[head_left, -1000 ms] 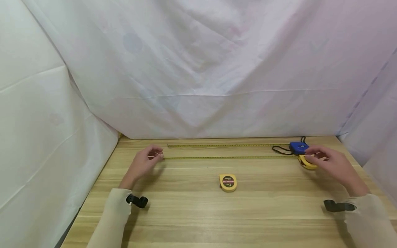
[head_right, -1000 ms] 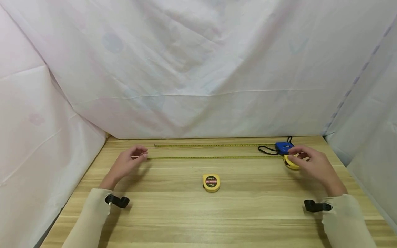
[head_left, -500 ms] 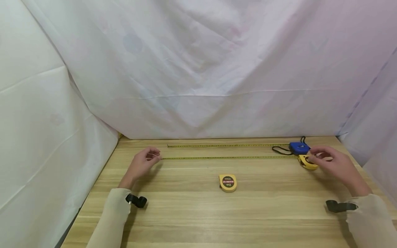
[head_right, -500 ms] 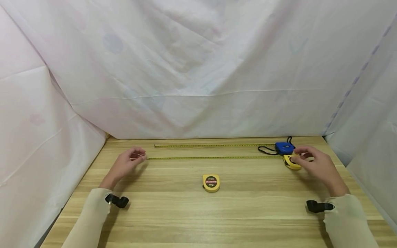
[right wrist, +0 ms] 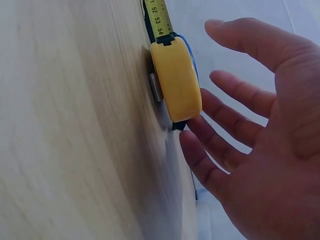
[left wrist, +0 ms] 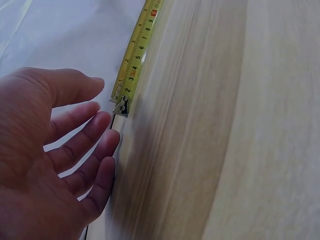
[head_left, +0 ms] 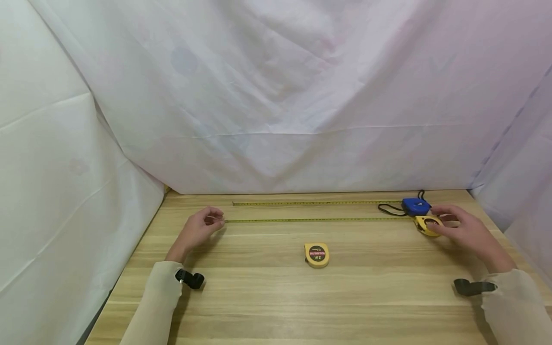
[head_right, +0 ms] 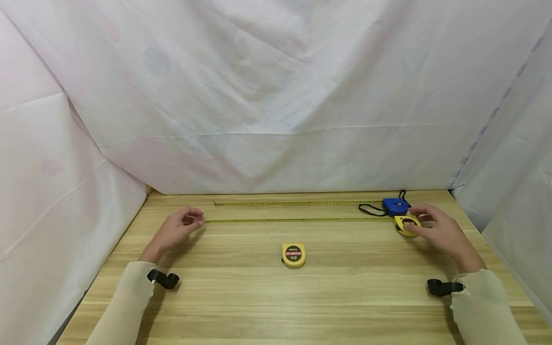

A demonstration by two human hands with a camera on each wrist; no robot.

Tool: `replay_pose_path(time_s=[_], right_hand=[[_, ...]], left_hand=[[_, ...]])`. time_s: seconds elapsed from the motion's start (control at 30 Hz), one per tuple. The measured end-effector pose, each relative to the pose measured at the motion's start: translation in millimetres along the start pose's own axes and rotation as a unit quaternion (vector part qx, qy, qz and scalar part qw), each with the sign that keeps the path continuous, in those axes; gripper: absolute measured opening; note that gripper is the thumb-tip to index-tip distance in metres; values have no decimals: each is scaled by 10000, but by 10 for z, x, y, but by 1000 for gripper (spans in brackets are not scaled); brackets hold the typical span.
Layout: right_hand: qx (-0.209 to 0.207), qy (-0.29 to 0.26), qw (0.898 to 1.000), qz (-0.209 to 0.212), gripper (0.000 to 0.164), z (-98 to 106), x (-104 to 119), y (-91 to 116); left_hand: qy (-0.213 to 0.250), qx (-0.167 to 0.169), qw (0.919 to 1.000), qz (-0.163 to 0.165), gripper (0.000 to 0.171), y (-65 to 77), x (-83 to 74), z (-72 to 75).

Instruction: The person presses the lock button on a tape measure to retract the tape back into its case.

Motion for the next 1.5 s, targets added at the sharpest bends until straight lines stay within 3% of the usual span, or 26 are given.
replay_pose_path(time_s=[0.3, 0.57, 1.17, 1.5], right_hand=[[11, 55, 9999, 108, 51, -11, 23, 3], [-129, 58, 9982, 587, 40, -15, 0, -4], [102, 49, 9982, 583, 47, -25, -23, -7], [510, 37, 9979, 389, 68, -69, -55, -7]], left_hand=[[-123, 65, 9999, -78, 25, -17, 13, -16], [-245, 145, 9996, -68, 22, -51, 24, -27], [-557, 223, 9981, -117, 17, -144, 11, -51], [-441, 289, 9985, -126, 16, -157, 19, -69]])
Point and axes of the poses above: each hand's wrist, its own y-axis away from the middle knuckle, its own z-axis out of the back of the hand, x = y × z, the point moved 7 cm from there along -y, towards the middle knuckle, and after that the axes turned 4 degrees about -y, right-handed, at the moved point
